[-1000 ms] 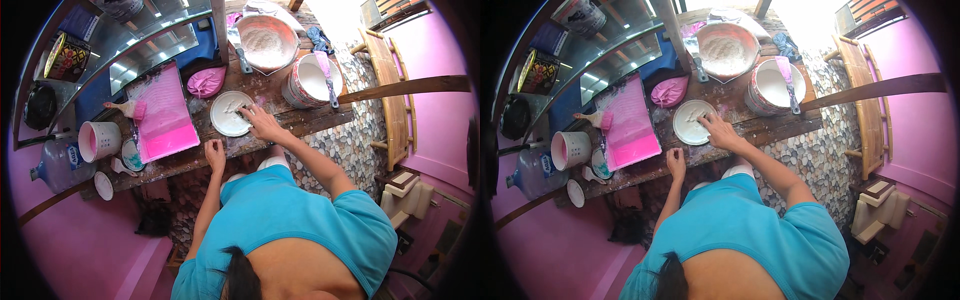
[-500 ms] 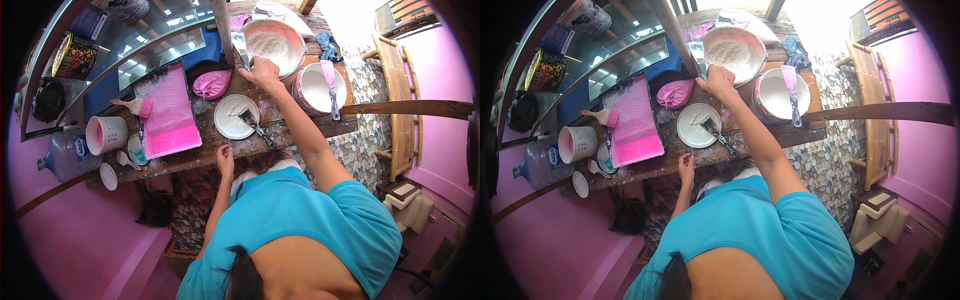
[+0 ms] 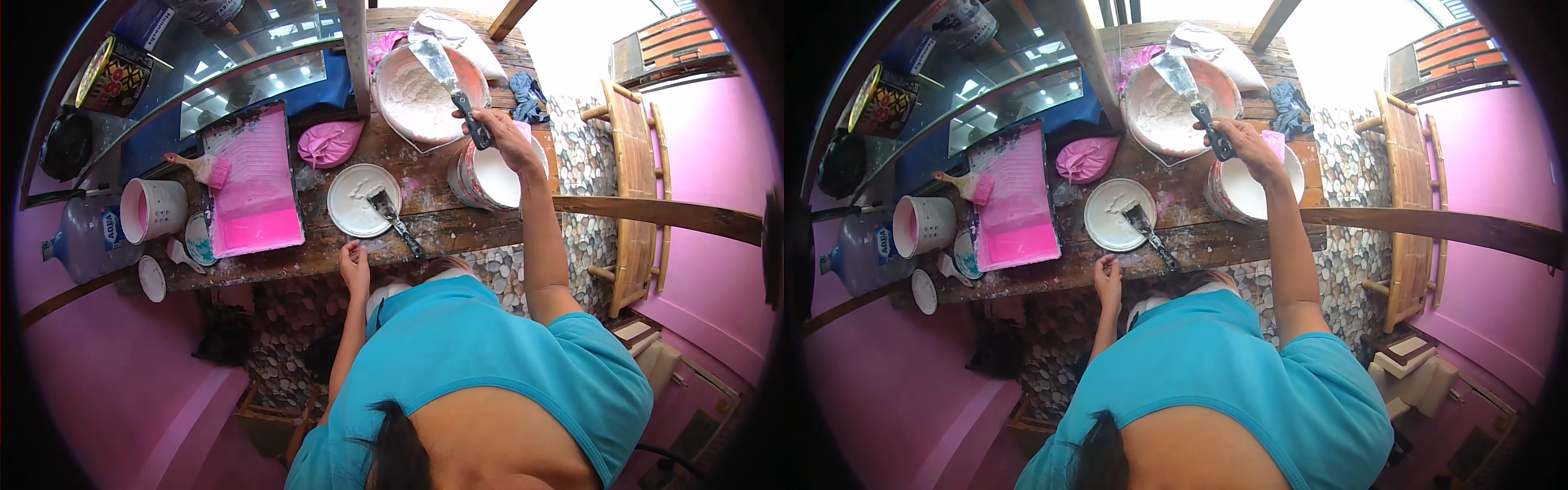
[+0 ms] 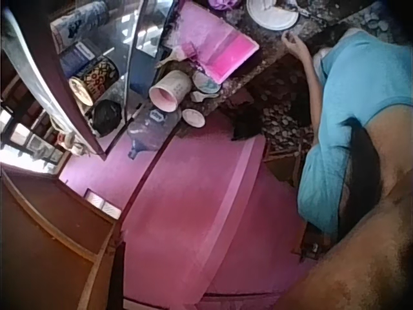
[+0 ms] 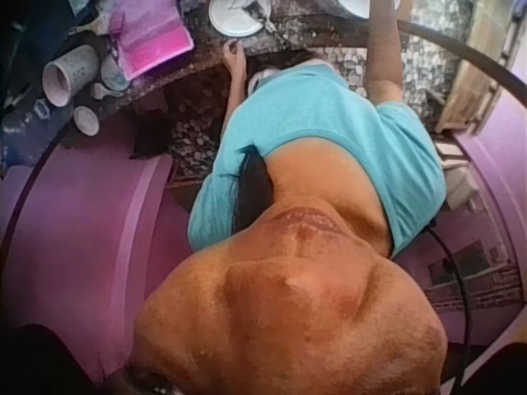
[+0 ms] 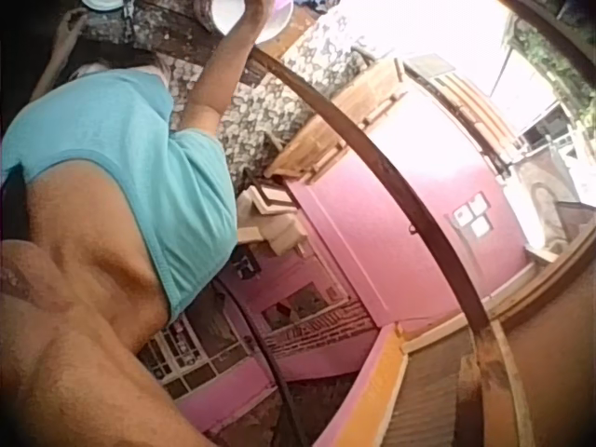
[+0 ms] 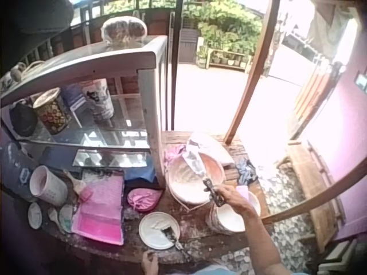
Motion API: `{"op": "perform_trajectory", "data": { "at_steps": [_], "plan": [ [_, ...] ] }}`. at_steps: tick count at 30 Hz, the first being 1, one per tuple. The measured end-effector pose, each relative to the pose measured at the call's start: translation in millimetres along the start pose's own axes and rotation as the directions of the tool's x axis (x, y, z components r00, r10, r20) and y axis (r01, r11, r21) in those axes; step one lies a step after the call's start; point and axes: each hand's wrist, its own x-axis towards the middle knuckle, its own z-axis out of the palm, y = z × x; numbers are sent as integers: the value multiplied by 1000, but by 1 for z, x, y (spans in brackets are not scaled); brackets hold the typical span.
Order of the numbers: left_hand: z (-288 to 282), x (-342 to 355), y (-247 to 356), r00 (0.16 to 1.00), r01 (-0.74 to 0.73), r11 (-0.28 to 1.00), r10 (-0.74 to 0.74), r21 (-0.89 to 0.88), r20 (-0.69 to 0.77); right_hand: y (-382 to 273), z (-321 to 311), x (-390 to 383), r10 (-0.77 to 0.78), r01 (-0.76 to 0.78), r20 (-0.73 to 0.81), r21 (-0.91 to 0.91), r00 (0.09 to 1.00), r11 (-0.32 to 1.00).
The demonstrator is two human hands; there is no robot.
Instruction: The person picks up a paint lid and places it on a table, then uses a scraper to scoop white paste from a container into the lid and mixes it with a brush. They also clean their hands with a cloth and later mix a larger quantity of the substance in the lid with the scraper.
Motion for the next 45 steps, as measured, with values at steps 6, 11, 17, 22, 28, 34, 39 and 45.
{"op": "perform_trajectory", "data": {
  "at_steps": [6,11,17,22,28,34,39,45],
  "plan": [
    [13,3,6,999,-41,999,41,8,-24,17,13,42,-117,30,-190,-408,975,913],
    [14,-2,15,999,-28,999,29,20,-42,43,66,91,-386,88,-267,-714,883,695],
    [6,-15,7,997,30,1000,-29,7,-70,48,91,103,-333,41,-279,-709,901,704],
    [6,-17,-9,996,53,999,-54,-13,-65,51,105,104,-307,75,-293,-602,905,795],
    [9,-10,-1,997,70,997,-70,-30,-22,59,100,108,-273,90,-318,-487,908,869],
    [7,-4,6,996,84,996,-84,-22,-6,54,112,108,-315,157,-324,-432,892,888],
    [4,-5,2,997,79,997,-79,-20,-26,50,115,105,-285,135,-304,-430,909,893],
    [0,-7,-5,994,100,995,-101,-20,-47,46,113,109,-303,162,-305,-411,903,897]
  ]
}}
